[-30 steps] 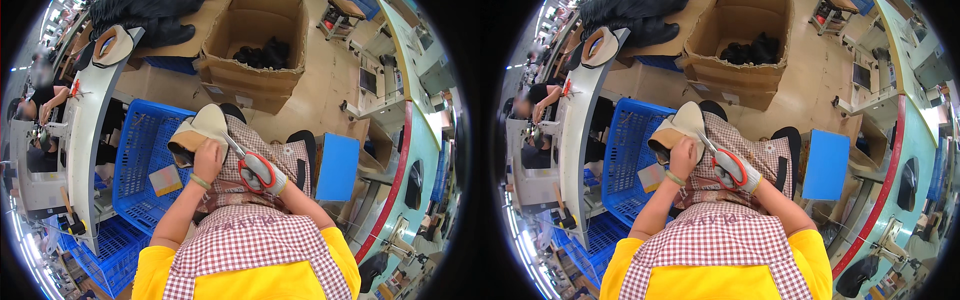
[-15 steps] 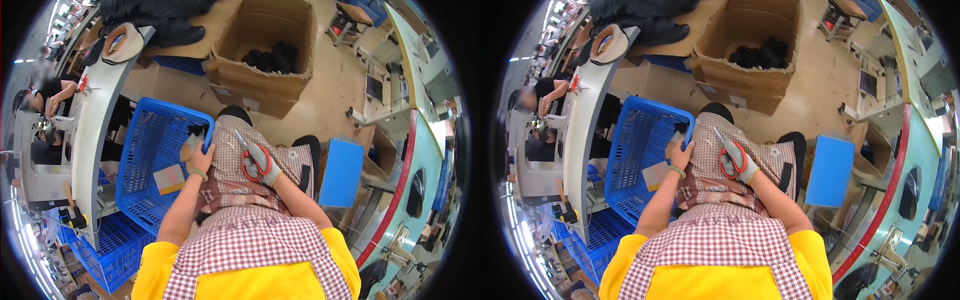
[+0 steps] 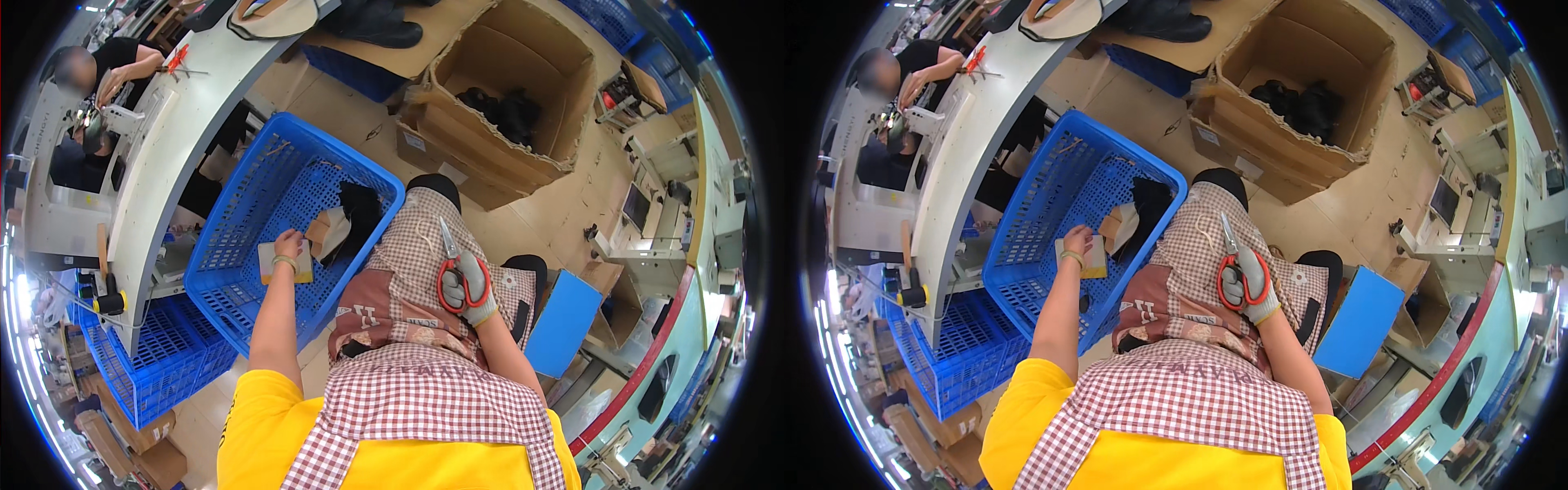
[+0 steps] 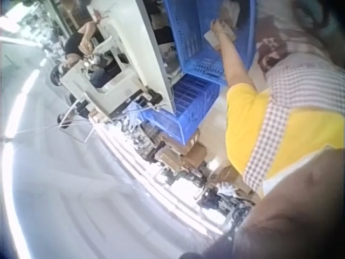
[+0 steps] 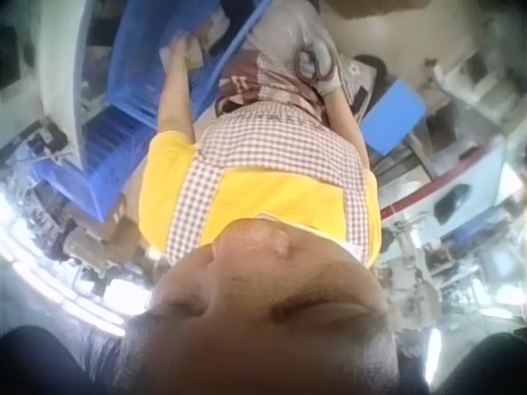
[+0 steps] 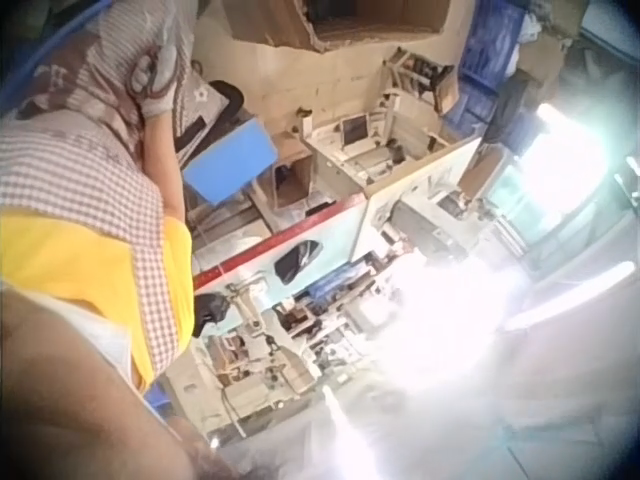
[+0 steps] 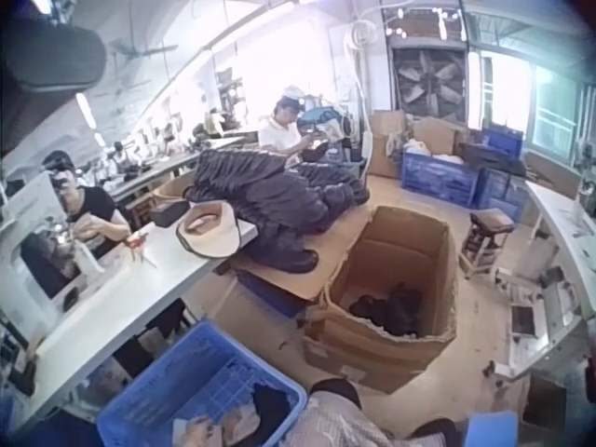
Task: The recorder uses scissors to trim excess material from shoe components at a factory workstation.
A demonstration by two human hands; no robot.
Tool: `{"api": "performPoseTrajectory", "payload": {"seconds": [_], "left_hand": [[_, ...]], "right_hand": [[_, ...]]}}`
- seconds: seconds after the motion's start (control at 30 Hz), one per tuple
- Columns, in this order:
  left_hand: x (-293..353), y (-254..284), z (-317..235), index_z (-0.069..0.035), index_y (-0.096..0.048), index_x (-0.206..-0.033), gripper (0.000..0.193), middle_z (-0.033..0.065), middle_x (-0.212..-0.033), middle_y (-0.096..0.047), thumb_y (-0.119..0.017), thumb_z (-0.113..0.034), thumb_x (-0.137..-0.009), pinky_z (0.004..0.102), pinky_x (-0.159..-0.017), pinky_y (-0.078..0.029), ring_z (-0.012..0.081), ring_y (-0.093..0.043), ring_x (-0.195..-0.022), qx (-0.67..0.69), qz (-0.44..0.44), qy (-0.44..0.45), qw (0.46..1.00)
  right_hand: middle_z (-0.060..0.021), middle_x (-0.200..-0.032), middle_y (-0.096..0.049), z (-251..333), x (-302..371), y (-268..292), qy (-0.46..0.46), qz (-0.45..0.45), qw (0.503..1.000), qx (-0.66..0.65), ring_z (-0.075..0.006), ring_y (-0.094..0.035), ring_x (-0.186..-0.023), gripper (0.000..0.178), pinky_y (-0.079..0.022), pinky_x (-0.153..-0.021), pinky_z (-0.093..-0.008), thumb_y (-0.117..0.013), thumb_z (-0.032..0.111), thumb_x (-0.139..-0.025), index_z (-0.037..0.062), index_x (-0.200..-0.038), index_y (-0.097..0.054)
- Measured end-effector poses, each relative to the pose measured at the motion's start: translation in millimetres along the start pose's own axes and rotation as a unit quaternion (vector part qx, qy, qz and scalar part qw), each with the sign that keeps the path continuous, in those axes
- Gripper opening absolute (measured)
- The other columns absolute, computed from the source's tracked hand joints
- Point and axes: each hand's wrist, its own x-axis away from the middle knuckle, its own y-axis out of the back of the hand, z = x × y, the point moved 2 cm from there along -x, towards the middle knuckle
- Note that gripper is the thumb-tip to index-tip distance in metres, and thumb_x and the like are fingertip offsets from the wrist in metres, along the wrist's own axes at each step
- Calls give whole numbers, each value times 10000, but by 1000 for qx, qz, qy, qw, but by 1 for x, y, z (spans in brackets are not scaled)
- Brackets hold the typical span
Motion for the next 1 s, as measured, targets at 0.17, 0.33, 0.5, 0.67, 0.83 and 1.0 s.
{"api": "performPoseTrajectory", "payload": {"seconds": [0.17,0.33,0.5,0.67,0.83,1.0], "left_hand": [[-22,-9,45,-60,-425,-1338,738,127,-1249,-539,-731,-337,-726,378,-893,-457,286,-508,-1154,-265,107,-1,958],[-3,-44,58,-102,-341,-1386,866,194,-1379,-393,-757,-276,-647,373,-1019,-378,327,-423,-1252,-435,235,-164,853],[-15,-46,64,-125,-207,-1438,822,221,-1456,-226,-603,-77,-719,411,-1080,-303,405,-294,-1313,-450,111,-165,871],[-9,-65,95,-162,-406,-1348,408,227,-1379,-365,-317,-214,-953,428,-1049,-322,384,-356,-1274,-442,106,-201,868],[-10,-34,28,-107,-564,-1174,353,215,-1122,-580,-425,-122,-850,447,-859,-478,380,-585,-1002,-549,89,-213,803],[13,-16,-49,-80,-648,-1006,265,217,-797,-643,-521,-159,-788,486,-697,-502,398,-616,-737,-469,-69,-335,814]], "right_hand": [[-23,-626,-515,-3,-8,-1,4,-15,999,38,-97,-373,-385,362,-317,-345,-215,-422,518,-928,161,-966,-470],[-25,-618,-518,4,-17,-3,10,-45,998,45,-105,-385,-388,400,-325,-345,-230,-430,534,-918,139,-919,-494],[-39,-604,-524,4,-11,4,39,25,996,76,-135,-412,-391,419,-334,-343,-252,-429,529,-918,119,-888,-512],[-71,-570,-533,-6,-19,25,33,-45,992,111,-184,-437,-378,396,-355,-346,-276,-411,498,-928,133,-838,-535],[-62,-589,-541,-11,-17,11,-29,-27,999,-21,-175,-436,-377,340,-338,-331,-275,-382,488,-941,181,-880,-514],[-64,-591,-529,2,-18,-2,-18,-39,999,25,-177,-426,-390,333,-347,-345,-283,-398,471,-942,162,-864,-493]]}}
